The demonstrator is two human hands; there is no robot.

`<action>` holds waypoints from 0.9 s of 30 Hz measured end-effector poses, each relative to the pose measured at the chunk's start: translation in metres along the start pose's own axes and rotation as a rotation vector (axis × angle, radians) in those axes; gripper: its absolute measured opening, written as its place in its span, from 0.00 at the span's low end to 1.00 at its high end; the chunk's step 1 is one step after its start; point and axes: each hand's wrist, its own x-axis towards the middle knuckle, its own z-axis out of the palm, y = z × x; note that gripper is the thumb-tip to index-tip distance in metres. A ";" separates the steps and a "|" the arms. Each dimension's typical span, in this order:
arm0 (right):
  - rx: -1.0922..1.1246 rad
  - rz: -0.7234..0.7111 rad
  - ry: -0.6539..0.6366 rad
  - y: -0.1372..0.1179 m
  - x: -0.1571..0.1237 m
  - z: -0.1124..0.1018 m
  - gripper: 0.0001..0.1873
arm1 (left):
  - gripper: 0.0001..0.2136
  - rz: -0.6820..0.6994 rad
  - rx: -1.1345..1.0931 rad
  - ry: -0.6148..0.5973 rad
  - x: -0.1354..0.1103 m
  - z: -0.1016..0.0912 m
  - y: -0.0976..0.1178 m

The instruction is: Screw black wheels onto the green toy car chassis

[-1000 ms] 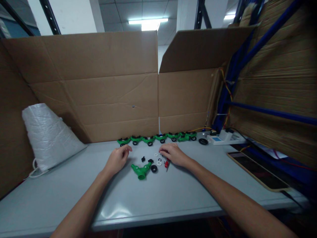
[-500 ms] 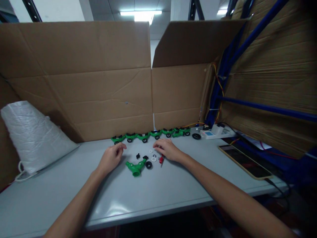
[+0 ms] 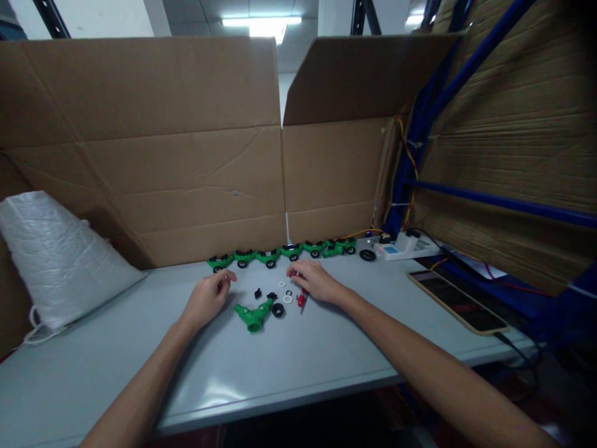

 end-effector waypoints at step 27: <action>0.021 -0.047 -0.016 0.002 -0.003 0.003 0.08 | 0.12 0.010 -0.023 0.010 -0.004 0.002 0.003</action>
